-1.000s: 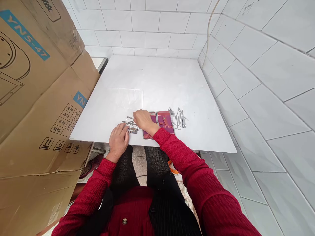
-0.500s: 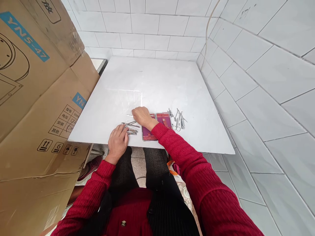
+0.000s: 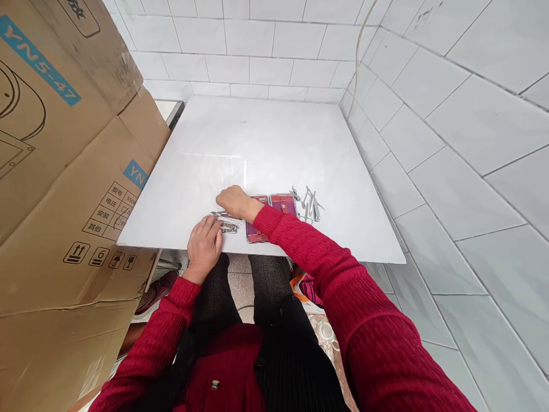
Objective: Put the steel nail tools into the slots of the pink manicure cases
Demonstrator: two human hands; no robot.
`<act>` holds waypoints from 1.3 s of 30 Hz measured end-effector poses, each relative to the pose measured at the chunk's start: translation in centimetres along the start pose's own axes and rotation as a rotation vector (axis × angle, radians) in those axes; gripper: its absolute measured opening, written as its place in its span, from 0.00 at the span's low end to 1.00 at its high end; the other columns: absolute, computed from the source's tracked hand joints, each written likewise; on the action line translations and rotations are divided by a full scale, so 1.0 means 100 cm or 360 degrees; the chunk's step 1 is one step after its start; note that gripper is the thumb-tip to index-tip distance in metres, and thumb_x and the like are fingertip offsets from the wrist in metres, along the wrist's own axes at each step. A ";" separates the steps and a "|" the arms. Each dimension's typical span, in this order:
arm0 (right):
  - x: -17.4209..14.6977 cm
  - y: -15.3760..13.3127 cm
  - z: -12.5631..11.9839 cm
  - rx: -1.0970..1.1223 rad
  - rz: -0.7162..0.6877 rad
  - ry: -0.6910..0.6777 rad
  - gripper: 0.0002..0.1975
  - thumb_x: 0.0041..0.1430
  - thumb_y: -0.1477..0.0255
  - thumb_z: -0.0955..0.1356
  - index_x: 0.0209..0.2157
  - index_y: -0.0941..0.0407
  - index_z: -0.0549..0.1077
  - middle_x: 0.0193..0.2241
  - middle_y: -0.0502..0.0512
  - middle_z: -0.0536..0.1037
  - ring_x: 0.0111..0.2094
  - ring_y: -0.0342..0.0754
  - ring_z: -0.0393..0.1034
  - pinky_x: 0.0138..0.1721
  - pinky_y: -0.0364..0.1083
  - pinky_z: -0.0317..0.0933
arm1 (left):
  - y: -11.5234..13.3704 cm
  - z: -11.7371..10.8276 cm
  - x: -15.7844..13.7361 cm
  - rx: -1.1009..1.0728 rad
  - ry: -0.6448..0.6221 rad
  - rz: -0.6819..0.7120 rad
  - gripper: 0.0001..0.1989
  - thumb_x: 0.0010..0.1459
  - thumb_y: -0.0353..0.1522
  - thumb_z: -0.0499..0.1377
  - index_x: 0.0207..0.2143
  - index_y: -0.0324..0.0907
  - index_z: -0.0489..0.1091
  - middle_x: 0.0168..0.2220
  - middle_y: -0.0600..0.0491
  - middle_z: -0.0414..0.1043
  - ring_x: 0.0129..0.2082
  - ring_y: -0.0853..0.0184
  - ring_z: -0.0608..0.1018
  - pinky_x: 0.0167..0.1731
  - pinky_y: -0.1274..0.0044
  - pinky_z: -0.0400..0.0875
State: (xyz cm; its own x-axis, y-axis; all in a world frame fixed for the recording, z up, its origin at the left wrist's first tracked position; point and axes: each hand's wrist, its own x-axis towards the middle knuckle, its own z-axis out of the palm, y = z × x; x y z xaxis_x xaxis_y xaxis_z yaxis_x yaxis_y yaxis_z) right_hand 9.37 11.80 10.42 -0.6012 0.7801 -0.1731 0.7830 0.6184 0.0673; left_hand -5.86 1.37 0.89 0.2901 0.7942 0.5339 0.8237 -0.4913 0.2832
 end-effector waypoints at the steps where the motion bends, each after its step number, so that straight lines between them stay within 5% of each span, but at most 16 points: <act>1: 0.000 0.003 -0.001 0.0008 0.0016 -0.0019 0.13 0.62 0.82 0.66 0.43 0.65 0.81 0.41 0.73 0.83 0.47 0.61 0.78 0.42 0.49 0.63 | 0.000 0.001 0.000 -0.0002 0.0008 0.0004 0.16 0.70 0.30 0.51 0.54 0.39 0.74 0.59 0.41 0.75 0.63 0.52 0.73 0.61 0.59 0.67; 7: -0.016 0.034 0.001 0.0506 0.0371 0.0302 0.10 0.62 0.78 0.66 0.40 0.60 0.79 0.40 0.61 0.84 0.40 0.52 0.77 0.38 0.45 0.61 | -0.003 0.005 0.000 -0.0024 0.0024 0.0001 0.17 0.70 0.30 0.51 0.54 0.40 0.74 0.59 0.41 0.75 0.63 0.52 0.73 0.61 0.58 0.67; 13: -0.045 0.054 0.028 0.1827 0.0775 0.0621 0.04 0.54 0.81 0.67 0.29 0.58 0.71 0.23 0.49 0.77 0.22 0.41 0.67 0.27 0.40 0.60 | -0.002 -0.002 0.001 -0.0072 0.0014 0.0078 0.18 0.69 0.29 0.51 0.56 0.42 0.74 0.61 0.41 0.73 0.65 0.52 0.70 0.64 0.55 0.63; 17: -0.059 0.053 0.048 0.2403 0.0873 0.0736 0.14 0.50 0.82 0.69 0.41 0.59 0.72 0.19 0.44 0.74 0.19 0.39 0.64 0.21 0.38 0.59 | 0.018 -0.008 -0.004 -0.0113 -0.0066 0.0307 0.18 0.69 0.26 0.51 0.56 0.44 0.72 0.62 0.44 0.72 0.69 0.53 0.66 0.68 0.52 0.57; 26: -0.057 0.045 0.067 0.2187 0.0806 0.0868 0.20 0.56 0.79 0.66 0.51 0.60 0.75 0.21 0.43 0.74 0.22 0.42 0.70 0.28 0.40 0.66 | 0.041 0.004 -0.011 -0.0169 -0.0174 0.0494 0.20 0.69 0.25 0.51 0.59 0.44 0.70 0.61 0.43 0.73 0.67 0.54 0.68 0.67 0.53 0.61; 39: -0.052 0.039 0.063 0.1904 0.0931 0.0846 0.14 0.58 0.79 0.67 0.46 0.59 0.77 0.22 0.44 0.76 0.25 0.43 0.73 0.35 0.41 0.66 | 0.039 0.009 -0.020 -0.0099 -0.0160 0.0569 0.19 0.68 0.23 0.53 0.57 0.44 0.72 0.62 0.43 0.72 0.69 0.54 0.66 0.67 0.54 0.62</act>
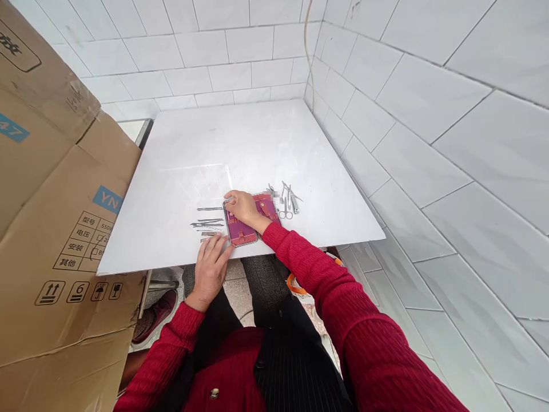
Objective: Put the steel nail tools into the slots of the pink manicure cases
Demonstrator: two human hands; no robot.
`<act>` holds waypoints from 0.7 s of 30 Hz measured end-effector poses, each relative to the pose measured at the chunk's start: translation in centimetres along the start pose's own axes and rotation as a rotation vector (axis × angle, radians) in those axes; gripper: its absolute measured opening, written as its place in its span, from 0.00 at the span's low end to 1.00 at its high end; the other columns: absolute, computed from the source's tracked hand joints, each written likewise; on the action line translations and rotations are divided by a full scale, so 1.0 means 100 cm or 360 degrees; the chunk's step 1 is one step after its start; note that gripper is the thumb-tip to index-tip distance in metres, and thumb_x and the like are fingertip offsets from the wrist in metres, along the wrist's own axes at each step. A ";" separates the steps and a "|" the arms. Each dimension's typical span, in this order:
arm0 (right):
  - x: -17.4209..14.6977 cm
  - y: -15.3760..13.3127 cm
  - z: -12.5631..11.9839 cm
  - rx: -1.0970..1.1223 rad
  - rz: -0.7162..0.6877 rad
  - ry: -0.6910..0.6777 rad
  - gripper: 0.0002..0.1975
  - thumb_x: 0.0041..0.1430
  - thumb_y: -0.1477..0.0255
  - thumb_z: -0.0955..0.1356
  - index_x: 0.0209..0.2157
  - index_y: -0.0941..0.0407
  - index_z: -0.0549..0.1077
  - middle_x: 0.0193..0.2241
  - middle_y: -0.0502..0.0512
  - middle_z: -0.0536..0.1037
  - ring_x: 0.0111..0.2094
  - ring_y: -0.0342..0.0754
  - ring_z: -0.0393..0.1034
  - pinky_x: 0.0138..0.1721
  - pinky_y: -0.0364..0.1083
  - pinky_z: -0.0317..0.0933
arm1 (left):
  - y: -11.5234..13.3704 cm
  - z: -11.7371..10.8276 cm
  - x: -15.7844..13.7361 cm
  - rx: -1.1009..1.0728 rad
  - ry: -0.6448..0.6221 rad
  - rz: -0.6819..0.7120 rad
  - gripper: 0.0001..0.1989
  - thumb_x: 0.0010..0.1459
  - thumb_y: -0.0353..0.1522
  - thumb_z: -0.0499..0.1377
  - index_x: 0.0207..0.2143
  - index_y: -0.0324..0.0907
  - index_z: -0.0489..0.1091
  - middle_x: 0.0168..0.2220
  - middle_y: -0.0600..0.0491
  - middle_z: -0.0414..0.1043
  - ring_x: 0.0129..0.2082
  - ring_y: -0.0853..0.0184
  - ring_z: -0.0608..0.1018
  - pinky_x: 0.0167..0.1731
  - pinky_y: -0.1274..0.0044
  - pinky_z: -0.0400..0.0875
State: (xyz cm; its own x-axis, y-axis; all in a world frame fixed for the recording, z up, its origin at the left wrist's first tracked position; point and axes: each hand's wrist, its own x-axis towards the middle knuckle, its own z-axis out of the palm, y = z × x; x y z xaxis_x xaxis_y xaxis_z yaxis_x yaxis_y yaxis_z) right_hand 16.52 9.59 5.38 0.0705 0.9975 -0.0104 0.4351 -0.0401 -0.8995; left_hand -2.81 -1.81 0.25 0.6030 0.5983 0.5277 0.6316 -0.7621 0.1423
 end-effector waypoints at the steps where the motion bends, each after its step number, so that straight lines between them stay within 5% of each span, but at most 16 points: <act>1: 0.000 0.000 0.000 -0.0033 -0.0012 0.0002 0.14 0.58 0.79 0.67 0.46 0.59 0.78 0.23 0.45 0.77 0.25 0.43 0.73 0.35 0.41 0.66 | 0.000 0.000 0.000 0.0007 0.0007 0.0006 0.19 0.68 0.23 0.53 0.57 0.44 0.72 0.62 0.43 0.72 0.69 0.54 0.66 0.67 0.54 0.62; 13: -0.003 0.007 0.003 -0.0603 -0.0354 0.0121 0.14 0.66 0.77 0.64 0.41 0.57 0.82 0.39 0.55 0.83 0.41 0.49 0.76 0.45 0.44 0.64 | 0.001 0.001 0.001 0.0067 0.0092 0.0076 0.19 0.67 0.21 0.52 0.57 0.41 0.71 0.60 0.41 0.74 0.69 0.53 0.66 0.67 0.54 0.63; 21: -0.014 0.010 0.004 -0.0749 -0.0390 0.0091 0.18 0.70 0.79 0.60 0.48 0.57 0.81 0.46 0.59 0.80 0.45 0.50 0.73 0.48 0.46 0.63 | 0.003 0.003 0.001 0.0059 0.0133 0.0094 0.21 0.66 0.20 0.52 0.58 0.39 0.71 0.60 0.40 0.74 0.70 0.54 0.64 0.67 0.53 0.63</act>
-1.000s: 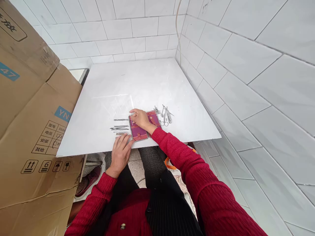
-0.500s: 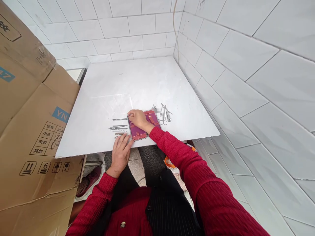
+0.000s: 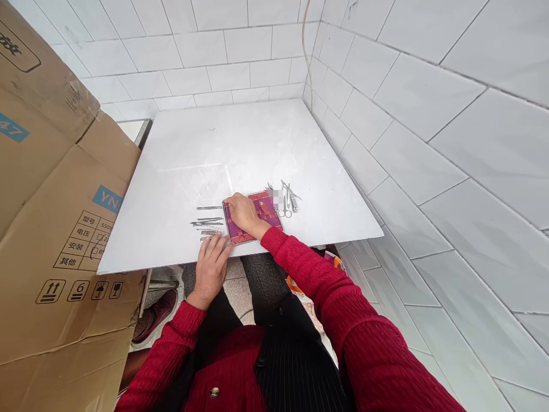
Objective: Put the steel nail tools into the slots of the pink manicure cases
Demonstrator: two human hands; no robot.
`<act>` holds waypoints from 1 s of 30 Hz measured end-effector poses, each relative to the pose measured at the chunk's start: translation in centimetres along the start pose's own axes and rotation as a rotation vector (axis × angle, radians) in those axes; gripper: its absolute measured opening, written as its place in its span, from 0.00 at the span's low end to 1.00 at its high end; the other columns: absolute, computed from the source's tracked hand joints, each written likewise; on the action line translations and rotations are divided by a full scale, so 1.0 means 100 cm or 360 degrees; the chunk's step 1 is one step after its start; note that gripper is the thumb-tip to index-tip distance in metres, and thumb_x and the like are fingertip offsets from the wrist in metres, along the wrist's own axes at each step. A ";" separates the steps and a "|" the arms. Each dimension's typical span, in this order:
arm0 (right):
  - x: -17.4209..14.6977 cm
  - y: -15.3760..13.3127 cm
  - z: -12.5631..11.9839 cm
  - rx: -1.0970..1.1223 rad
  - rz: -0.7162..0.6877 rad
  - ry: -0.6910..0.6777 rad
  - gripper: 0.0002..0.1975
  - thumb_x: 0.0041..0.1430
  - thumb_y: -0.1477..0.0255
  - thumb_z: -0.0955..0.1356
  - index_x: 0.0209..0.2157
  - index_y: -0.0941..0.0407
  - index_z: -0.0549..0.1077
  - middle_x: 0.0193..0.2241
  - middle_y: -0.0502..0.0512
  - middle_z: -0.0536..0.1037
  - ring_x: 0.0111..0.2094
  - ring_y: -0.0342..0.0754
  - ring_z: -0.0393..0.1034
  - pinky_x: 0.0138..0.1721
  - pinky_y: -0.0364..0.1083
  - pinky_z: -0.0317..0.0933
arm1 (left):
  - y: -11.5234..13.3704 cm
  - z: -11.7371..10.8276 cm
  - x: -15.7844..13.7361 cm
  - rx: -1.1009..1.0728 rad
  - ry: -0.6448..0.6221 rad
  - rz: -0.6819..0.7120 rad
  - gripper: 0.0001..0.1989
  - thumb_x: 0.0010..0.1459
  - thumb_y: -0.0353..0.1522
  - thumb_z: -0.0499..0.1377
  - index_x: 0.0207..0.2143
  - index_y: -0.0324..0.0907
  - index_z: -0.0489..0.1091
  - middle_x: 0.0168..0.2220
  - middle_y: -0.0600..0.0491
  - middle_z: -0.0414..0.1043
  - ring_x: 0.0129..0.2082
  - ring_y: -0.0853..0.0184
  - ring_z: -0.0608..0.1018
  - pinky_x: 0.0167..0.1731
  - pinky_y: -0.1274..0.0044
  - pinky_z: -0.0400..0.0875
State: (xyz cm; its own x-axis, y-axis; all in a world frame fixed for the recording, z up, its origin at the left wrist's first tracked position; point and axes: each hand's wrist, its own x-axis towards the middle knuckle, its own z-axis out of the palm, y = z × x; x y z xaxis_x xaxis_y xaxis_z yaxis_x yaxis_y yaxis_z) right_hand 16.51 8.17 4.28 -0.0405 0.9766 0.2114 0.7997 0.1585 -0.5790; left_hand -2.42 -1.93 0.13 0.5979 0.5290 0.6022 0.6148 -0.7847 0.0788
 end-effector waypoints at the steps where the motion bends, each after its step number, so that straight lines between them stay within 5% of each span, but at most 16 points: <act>1: -0.001 -0.001 0.000 -0.0025 -0.0008 -0.0011 0.19 0.70 0.79 0.60 0.50 0.57 0.80 0.46 0.60 0.79 0.45 0.50 0.72 0.48 0.45 0.63 | 0.000 0.000 0.000 -0.0004 0.0000 -0.0004 0.21 0.66 0.20 0.52 0.58 0.39 0.71 0.60 0.41 0.74 0.70 0.54 0.64 0.67 0.53 0.62; 18: -0.025 -0.004 0.000 -0.0229 -0.0209 0.0001 0.19 0.66 0.84 0.61 0.46 0.59 0.80 0.43 0.61 0.77 0.45 0.53 0.67 0.44 0.48 0.61 | 0.005 0.002 0.000 0.0054 -0.0015 -0.0015 0.21 0.66 0.20 0.52 0.58 0.38 0.71 0.59 0.42 0.75 0.69 0.52 0.66 0.67 0.53 0.62; 30: -0.054 0.017 -0.001 0.0204 -0.0450 0.0302 0.18 0.66 0.82 0.62 0.46 0.55 0.80 0.42 0.59 0.77 0.46 0.53 0.70 0.49 0.52 0.67 | 0.011 -0.002 -0.001 0.0086 -0.0098 -0.0001 0.24 0.65 0.19 0.51 0.62 0.37 0.67 0.62 0.43 0.73 0.68 0.53 0.67 0.68 0.53 0.60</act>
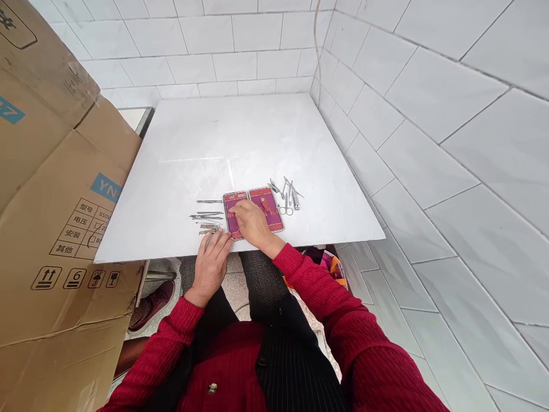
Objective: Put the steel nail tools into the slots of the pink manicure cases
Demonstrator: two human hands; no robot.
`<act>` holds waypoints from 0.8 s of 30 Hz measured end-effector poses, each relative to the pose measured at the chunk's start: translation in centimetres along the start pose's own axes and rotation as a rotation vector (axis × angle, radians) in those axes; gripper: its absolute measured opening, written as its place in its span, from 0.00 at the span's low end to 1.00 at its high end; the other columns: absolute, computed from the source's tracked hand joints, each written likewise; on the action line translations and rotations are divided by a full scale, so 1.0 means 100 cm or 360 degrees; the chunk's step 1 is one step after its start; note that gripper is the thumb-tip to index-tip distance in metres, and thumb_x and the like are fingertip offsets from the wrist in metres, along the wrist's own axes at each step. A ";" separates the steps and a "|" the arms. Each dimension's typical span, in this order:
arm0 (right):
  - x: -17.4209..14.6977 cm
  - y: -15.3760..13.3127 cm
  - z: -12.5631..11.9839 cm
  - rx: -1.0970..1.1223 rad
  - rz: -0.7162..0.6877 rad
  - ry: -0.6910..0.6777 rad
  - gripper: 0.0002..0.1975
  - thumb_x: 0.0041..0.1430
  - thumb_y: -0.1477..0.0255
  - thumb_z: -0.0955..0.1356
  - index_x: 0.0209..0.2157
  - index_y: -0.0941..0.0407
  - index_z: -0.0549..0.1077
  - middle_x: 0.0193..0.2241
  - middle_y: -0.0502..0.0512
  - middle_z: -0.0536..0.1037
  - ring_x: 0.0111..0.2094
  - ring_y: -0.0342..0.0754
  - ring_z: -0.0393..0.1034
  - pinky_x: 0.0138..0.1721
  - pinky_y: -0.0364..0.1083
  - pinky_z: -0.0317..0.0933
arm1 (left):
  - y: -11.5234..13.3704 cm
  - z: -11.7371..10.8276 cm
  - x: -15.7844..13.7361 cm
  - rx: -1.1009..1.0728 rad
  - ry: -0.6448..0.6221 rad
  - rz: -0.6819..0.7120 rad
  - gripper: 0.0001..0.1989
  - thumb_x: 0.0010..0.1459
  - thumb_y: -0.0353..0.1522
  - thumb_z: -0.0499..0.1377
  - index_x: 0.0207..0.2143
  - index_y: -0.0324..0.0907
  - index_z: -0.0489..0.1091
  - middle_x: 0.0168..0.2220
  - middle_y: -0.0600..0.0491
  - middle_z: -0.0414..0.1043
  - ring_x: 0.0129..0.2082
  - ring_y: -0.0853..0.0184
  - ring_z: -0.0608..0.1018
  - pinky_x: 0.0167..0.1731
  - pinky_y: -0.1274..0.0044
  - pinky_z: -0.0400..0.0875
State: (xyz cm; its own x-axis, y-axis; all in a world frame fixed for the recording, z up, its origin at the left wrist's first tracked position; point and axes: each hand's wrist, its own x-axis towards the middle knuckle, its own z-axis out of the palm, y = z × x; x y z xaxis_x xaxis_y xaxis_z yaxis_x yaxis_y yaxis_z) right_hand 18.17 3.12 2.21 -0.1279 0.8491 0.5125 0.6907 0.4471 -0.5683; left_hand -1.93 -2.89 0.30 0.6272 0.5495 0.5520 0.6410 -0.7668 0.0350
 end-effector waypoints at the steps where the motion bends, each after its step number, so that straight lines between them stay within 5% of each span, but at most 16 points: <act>1: -0.004 0.001 -0.001 0.0015 -0.0012 0.0008 0.17 0.66 0.82 0.62 0.45 0.54 0.81 0.41 0.59 0.77 0.45 0.53 0.70 0.49 0.52 0.67 | 0.000 0.000 0.000 0.0001 -0.0006 0.0001 0.24 0.66 0.20 0.51 0.62 0.36 0.66 0.62 0.43 0.73 0.67 0.53 0.68 0.68 0.53 0.60; 24: -0.019 -0.008 -0.002 -0.0135 0.0035 -0.0074 0.18 0.67 0.80 0.61 0.42 0.55 0.82 0.40 0.60 0.78 0.43 0.54 0.67 0.48 0.53 0.65 | 0.003 0.007 -0.014 -0.0070 -0.0059 -0.0089 0.23 0.72 0.29 0.52 0.67 0.38 0.62 0.66 0.43 0.68 0.69 0.60 0.67 0.69 0.61 0.60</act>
State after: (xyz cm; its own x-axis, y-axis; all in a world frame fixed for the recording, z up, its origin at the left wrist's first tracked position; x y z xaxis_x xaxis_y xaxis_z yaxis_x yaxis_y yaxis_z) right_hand 18.04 1.14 1.85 -0.1435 0.8714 0.4692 0.7512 0.4045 -0.5216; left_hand -2.25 -3.67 -1.03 0.6073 0.6034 0.5167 0.6561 -0.7477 0.1021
